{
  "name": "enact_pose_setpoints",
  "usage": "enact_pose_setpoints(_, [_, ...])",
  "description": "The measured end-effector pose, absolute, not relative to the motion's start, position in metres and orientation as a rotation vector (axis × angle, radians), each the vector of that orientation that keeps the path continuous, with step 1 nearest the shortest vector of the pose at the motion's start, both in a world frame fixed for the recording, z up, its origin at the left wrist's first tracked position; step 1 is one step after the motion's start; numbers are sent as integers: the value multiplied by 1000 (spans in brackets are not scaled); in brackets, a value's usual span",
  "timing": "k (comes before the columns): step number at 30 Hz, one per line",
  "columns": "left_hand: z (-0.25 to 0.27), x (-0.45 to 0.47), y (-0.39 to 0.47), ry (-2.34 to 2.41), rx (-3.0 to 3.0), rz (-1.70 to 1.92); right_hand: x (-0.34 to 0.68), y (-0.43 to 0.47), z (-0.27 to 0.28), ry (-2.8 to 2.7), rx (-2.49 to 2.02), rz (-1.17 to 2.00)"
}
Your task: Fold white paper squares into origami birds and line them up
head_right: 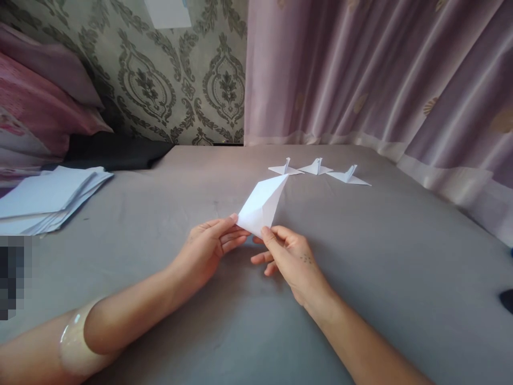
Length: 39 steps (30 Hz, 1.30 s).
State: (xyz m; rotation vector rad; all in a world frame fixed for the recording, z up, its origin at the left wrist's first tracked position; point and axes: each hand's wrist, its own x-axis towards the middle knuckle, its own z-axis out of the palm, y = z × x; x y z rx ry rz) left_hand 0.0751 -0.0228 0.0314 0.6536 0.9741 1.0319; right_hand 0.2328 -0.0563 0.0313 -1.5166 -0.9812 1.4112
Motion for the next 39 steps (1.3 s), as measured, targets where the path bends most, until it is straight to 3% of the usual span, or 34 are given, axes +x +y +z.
enact_pose_setpoints(22, [26, 67, -11, 955, 754, 855, 251, -51, 36, -1309, -1649, 1210])
enact_pose_setpoints(39, [27, 64, -12, 901, 789, 616, 262, -46, 26, -1186, -1529, 1348])
